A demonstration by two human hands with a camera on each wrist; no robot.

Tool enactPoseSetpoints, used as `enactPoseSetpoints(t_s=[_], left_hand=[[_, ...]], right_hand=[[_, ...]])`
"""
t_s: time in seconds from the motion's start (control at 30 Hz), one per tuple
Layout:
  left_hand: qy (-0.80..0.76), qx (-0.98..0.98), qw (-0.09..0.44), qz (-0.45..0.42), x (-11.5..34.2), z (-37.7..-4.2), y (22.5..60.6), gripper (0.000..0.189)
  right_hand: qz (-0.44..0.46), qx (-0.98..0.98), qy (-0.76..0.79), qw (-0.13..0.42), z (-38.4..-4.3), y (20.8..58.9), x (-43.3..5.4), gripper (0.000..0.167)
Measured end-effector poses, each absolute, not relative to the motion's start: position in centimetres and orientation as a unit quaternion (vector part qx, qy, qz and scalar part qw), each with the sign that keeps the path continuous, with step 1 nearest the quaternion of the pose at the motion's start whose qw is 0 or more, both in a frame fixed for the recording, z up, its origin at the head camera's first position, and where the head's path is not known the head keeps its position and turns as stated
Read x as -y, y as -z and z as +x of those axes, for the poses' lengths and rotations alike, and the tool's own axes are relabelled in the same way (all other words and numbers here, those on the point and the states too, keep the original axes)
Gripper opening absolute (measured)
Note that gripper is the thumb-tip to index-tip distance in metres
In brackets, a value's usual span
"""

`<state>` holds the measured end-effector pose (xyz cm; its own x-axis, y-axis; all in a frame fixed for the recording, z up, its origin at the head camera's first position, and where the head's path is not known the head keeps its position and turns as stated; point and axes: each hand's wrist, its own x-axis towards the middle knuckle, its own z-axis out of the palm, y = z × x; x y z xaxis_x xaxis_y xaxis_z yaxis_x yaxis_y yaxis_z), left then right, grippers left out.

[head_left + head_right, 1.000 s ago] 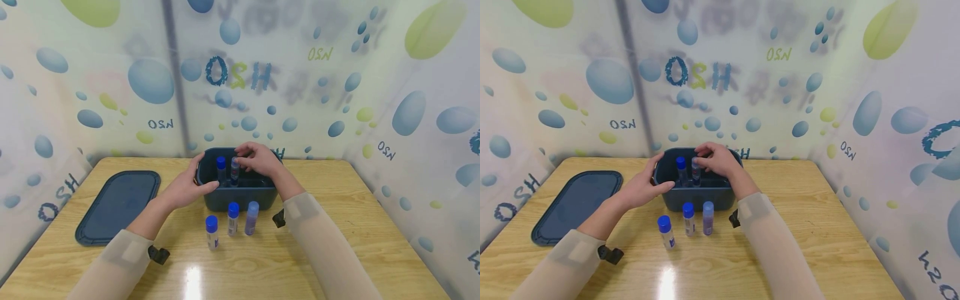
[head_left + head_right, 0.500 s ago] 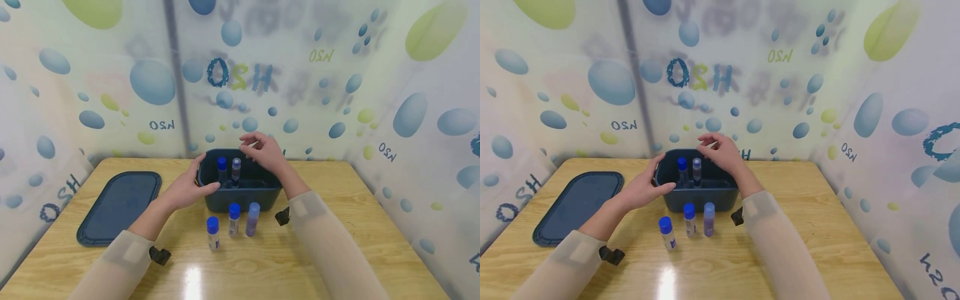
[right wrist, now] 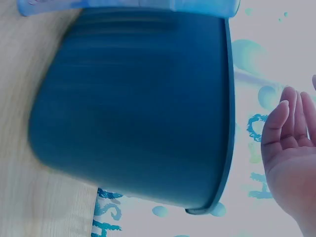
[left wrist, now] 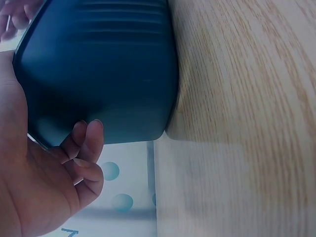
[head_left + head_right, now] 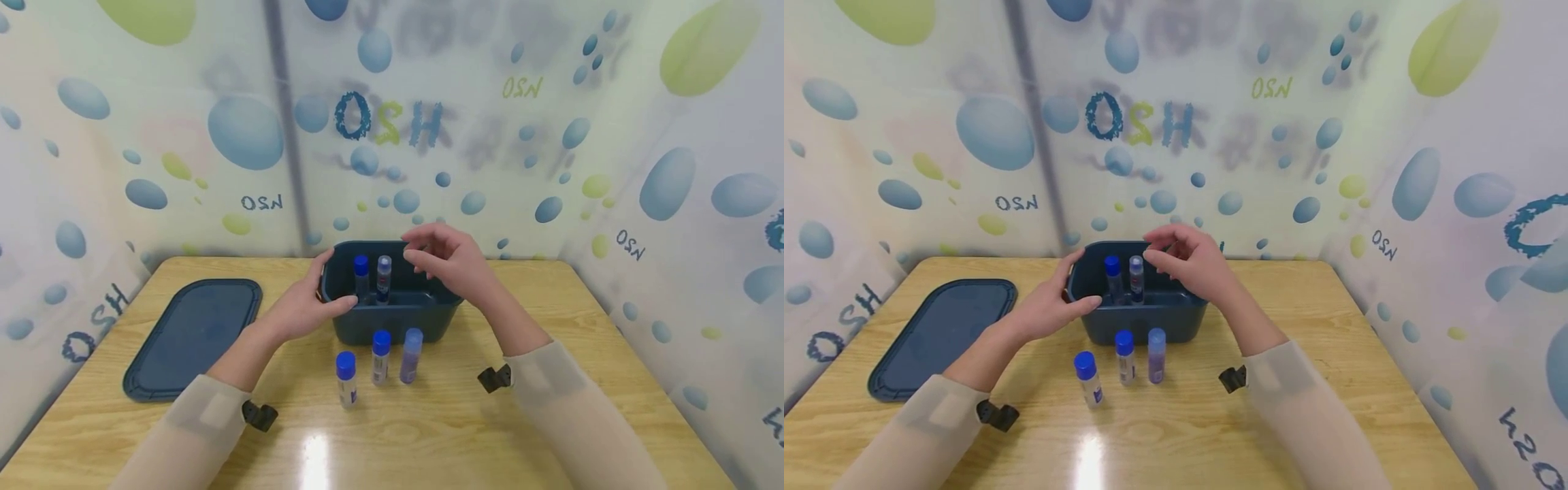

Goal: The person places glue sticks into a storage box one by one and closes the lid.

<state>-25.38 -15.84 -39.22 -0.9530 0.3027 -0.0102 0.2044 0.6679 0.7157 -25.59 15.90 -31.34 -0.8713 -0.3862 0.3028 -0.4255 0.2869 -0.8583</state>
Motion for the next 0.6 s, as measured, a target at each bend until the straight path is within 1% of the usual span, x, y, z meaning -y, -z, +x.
enactPoseSetpoints(t_s=[0.23, 0.6], left_hand=[[-0.375, -0.914, 0.061, 0.14, 15.9, -25.3, 39.1, 0.117], [-0.377, -0.913, 0.067, 0.139, 15.9, -25.3, 39.1, 0.117]], right_hand=[[0.248, 0.802, -0.542, -0.032, -23.2, 32.1, -17.6, 0.027], [0.281, 0.805, -0.519, -0.061, -19.8, 34.1, -19.2, 0.025]])
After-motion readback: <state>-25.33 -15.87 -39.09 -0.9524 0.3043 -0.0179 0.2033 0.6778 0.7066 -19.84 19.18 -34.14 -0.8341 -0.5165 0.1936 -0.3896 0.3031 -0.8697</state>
